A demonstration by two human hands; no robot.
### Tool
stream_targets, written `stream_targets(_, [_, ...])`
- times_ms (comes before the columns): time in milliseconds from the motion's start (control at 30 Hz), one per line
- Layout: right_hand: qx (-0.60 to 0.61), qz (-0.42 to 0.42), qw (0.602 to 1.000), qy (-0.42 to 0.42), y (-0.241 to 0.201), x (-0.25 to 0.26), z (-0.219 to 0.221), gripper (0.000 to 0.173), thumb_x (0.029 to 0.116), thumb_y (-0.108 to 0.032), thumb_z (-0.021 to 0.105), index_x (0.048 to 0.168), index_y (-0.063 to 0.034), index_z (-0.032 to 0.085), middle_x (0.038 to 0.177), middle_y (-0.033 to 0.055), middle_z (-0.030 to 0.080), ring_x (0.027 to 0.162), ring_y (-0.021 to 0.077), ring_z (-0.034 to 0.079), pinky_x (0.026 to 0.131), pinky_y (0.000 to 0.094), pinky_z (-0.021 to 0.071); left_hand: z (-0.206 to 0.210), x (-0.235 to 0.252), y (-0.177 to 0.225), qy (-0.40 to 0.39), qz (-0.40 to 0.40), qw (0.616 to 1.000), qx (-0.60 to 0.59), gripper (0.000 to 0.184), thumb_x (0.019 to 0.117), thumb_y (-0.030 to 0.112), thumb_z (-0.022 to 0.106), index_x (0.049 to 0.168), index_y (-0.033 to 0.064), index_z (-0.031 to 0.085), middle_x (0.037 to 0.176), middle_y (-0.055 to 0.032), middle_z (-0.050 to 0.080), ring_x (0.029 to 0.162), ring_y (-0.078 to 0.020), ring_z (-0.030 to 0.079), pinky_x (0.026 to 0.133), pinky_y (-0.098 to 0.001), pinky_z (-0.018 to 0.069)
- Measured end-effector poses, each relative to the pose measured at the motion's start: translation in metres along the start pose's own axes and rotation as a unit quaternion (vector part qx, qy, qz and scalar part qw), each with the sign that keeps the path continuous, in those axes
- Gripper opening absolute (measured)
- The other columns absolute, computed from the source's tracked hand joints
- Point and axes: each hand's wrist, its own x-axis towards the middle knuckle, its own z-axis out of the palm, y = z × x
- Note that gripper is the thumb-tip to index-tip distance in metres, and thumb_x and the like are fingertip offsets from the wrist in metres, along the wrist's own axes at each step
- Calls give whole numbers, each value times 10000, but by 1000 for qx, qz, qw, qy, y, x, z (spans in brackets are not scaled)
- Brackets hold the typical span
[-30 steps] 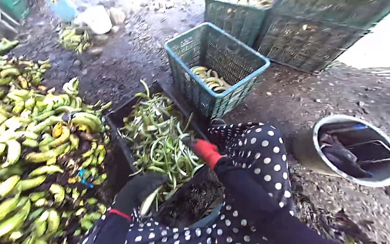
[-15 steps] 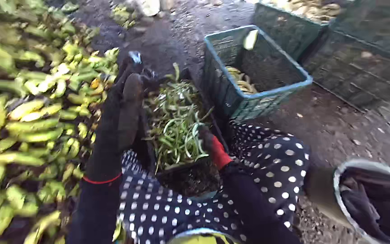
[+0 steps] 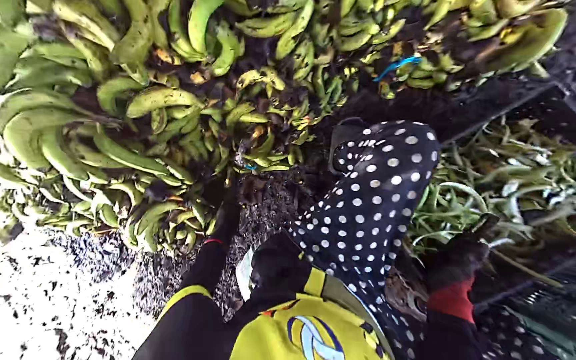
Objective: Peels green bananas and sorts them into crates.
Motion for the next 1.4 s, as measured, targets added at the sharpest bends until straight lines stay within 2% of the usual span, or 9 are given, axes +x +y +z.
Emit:
stream_targets(133, [-202,-122,972,-21,8,1,3,673,1025,-117,528,1614,-35,214,1527,244,430,1199,299,604,944,459,556,44,73,9,7,18,976,-217,655,1093,416,426,1586,30,233,1536,-248,414,1379,-366,457,1123,-538,390])
stream_targets(233, [-168,-102,981,-6,16,2,9,575,1067,-223,453,1591,-85,259,1323,157,573,966,189,636,769,396,566,88,155,19,76,49,964,-252,919,983,647,506,1625,98,143,1579,-249,362,1417,-401,421,1117,-625,387])
stream_targets(400, [-44,-20,999,15,11,1,11,530,1100,-403,367,1581,-200,275,1274,100,601,879,172,647,676,395,563,110,192,65,211,83,884,-409,632,1041,377,575,1531,43,356,1483,-188,499,1379,-261,486,1160,-428,401])
stream_targets(567, [-29,-14,999,22,-11,-14,17,531,1117,-427,276,1591,-191,233,1251,94,619,764,133,627,623,360,538,51,72,137,158,-32,887,-433,533,1057,114,536,1526,-7,313,1547,-176,404,1393,-237,419,1157,-363,337])
stream_targets(667, [-9,-37,999,5,-7,-7,15,549,1111,-399,301,1613,-191,226,1358,95,566,860,140,640,687,370,562,71,124,76,234,183,811,-504,596,989,33,611,1504,-42,320,1449,-225,481,1275,-241,540,1038,-350,492])
stream_targets(833, [63,-26,998,8,-13,0,21,526,1110,-460,242,1570,-205,268,1222,23,610,757,80,618,606,306,535,24,114,86,112,325,791,-507,487,993,53,618,1439,81,425,1273,-78,617,1063,-158,648,886,-382,579])
stream_targets(1067, [179,-52,982,35,-15,3,16,424,1112,-400,321,1448,-170,441,895,-18,662,574,64,580,487,271,510,23,-22,275,-104,623,697,-339,314,1019,206,595,1304,167,471,1107,67,655,992,-70,656,883,-316,584])
stream_targets(1200, [250,-10,965,85,-28,1,1,506,1121,-455,234,1482,-136,389,984,76,670,565,138,563,485,339,497,118,-87,364,-338,641,636,-264,431,1038,325,537,1401,130,408,1179,-38,624,1047,-165,641,894,-392,576])
stream_targets(1400, [378,-30,914,144,-27,2,-24,514,1114,-482,184,1459,-140,353,1037,75,689,554,142,583,480,316,508,307,-92,343,-398,542,736,78,712,914,417,753,1469,83,458,1302,-115,642,1139,-181,653,965,-402,568])
